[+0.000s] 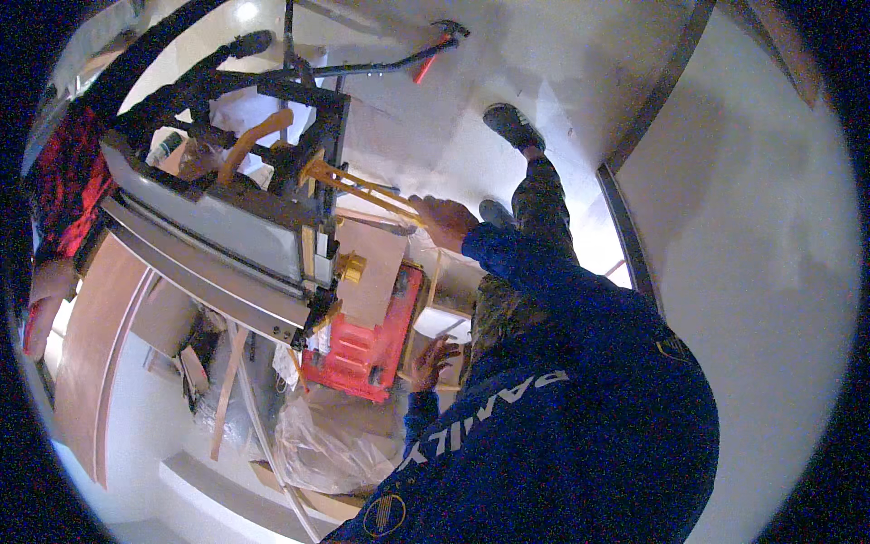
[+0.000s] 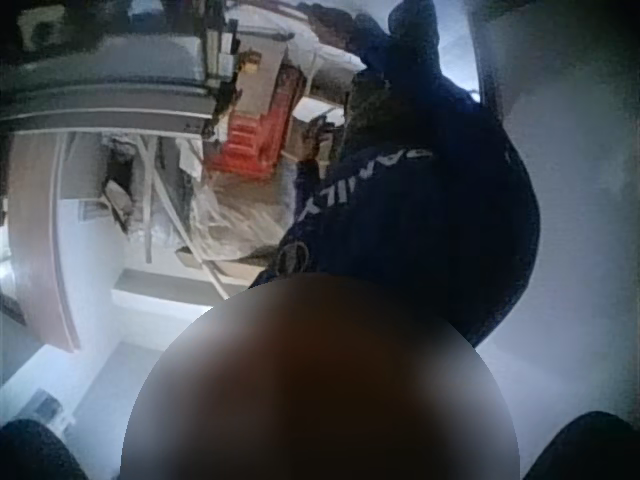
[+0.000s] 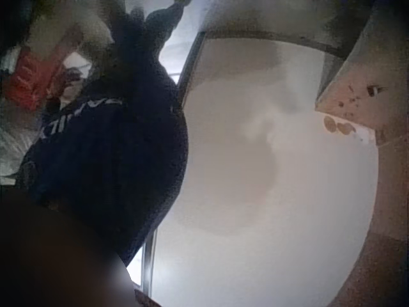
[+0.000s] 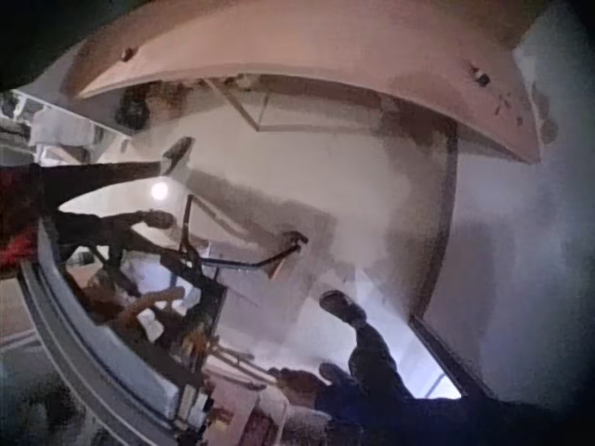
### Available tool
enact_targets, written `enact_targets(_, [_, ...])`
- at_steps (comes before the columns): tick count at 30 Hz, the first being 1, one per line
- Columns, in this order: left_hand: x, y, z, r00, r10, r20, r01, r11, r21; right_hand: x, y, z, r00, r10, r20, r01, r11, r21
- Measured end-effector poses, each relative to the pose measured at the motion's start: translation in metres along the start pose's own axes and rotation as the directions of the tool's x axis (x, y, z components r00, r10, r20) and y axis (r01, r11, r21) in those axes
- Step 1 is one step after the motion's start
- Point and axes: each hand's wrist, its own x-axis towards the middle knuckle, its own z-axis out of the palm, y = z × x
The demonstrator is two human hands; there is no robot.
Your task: The person carries a large plywood sheet to a table saw, positions it with a push stick, and then measures and marks the sheet with a tape measure and pencil. The person places the marked sheet on the floor and continues marking measurements.
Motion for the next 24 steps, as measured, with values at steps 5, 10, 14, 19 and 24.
enact_targets(5, [-0.006, -0.013, 0.009, 1.0, -0.003, 0.021, 0.003, 1.0, -0.019, 0.026, -0.018, -0.017, 0.999, -0.052, -0.006, 0.051, 0.996, -0.07])
enact_targets(10, [0.002, -0.025, 0.014, 0.999, 0.021, 0.051, -0.017, 0.997, -0.072, 0.107, -0.055, -0.006, 1.0, -0.015, -0.006, 0.015, 0.999, 0.032])
enact_targets(14, [-0.012, -0.037, 0.008, 1.0, 0.027, 0.016, -0.025, 0.994, -0.107, 0.116, -0.05, 0.002, 0.991, 0.069, -0.115, -0.053, 0.99, 0.134])
enact_targets(19, [-0.007, -0.05, 0.005, 0.999, 0.049, -0.002, -0.048, 0.975, -0.215, 0.043, -0.007, 0.009, 0.988, 0.122, -0.1, -0.123, 0.992, -0.011])
enact_targets(24, [0.002, -0.067, 0.023, 0.995, 0.101, -0.001, -0.098, 0.964, -0.249, 0.106, 0.067, 0.057, 0.986, -0.147, -0.078, 0.159, 0.971, 0.177])
